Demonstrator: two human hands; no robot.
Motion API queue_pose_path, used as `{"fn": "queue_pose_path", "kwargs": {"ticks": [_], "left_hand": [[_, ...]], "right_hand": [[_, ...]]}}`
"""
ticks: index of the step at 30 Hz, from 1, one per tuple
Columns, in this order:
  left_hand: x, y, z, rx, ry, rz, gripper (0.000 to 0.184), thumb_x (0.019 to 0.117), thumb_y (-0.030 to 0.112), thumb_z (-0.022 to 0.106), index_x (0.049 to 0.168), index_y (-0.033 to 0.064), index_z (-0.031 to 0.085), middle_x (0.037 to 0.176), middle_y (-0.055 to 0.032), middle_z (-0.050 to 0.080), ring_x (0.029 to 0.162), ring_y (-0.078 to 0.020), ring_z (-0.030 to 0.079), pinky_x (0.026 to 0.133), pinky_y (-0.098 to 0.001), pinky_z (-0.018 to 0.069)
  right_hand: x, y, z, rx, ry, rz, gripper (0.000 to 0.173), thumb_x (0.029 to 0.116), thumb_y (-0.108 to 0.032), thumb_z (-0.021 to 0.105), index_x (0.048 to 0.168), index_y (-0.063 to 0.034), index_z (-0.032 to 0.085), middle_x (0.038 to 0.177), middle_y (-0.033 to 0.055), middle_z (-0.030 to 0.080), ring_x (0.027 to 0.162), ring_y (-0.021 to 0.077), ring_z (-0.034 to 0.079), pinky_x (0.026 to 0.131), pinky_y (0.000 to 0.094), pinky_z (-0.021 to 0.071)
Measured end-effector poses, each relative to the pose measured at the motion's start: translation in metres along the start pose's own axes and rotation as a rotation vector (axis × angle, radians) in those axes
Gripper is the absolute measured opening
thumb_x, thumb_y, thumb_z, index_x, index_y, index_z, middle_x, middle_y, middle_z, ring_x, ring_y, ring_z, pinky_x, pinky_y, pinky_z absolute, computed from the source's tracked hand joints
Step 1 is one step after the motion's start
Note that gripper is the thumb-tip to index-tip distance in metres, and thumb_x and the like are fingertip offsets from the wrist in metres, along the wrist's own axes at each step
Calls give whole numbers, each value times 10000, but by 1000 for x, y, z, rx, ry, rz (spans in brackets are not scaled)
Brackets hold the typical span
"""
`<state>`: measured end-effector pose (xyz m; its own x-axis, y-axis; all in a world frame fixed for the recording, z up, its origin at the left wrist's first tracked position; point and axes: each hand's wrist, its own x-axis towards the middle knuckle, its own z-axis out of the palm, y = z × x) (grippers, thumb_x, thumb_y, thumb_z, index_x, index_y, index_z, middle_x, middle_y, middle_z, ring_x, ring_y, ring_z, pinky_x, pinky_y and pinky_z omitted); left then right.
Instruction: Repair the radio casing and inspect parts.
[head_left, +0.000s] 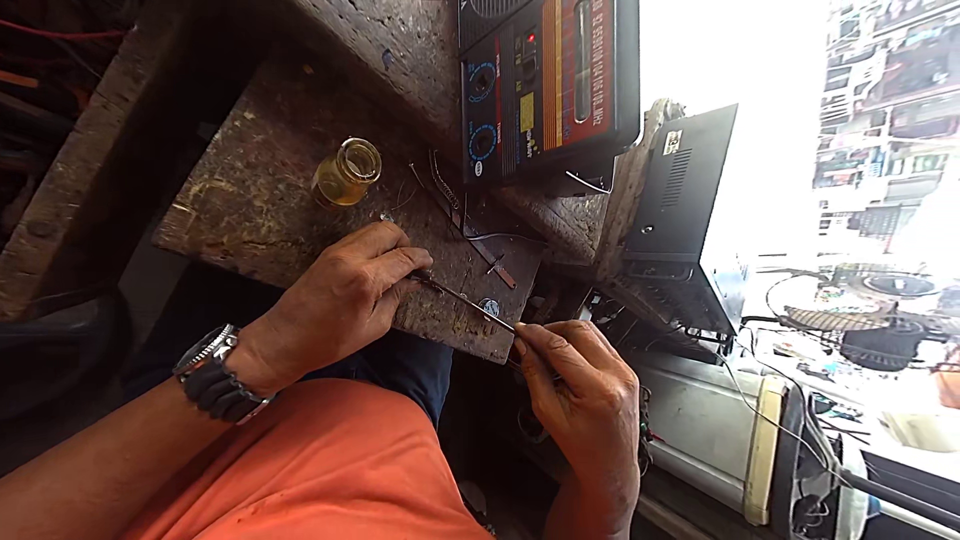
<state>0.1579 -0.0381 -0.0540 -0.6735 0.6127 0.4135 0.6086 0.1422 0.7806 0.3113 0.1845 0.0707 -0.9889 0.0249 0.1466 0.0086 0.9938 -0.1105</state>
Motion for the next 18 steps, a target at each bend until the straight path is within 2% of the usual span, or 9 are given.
{"fn": "queue_pose_path", "kwargs": {"ticks": [11,15,18], "left_hand": [[1,-3,0,-22,-13,24,262,1017,203,593,1204,92,739,1085,-52,656,1029,-153,634,911,-265,535],[1,-5,0,-30,-22,61,275,1021,197,580,1206,77,743,1092,-70,668,1044,-176,638,936,-282,533],[1,-5,-1,-37,-29,70,275,1017,190,578,1209,84,743,1104,-69,672,1059,-177,640,951,-284,531]], "right_hand": [[0,4,-2,3,38,-4,164,968,-197,685,1040,-142,822,933,46,715,872,149,647,745,319,511],[6,1,2,-55,64,-17,156,964,-205,689,1032,-156,820,960,56,715,914,181,644,780,360,494],[10,0,2,-104,60,-11,156,973,-231,673,984,-135,795,992,49,724,949,190,652,833,386,502]]}}
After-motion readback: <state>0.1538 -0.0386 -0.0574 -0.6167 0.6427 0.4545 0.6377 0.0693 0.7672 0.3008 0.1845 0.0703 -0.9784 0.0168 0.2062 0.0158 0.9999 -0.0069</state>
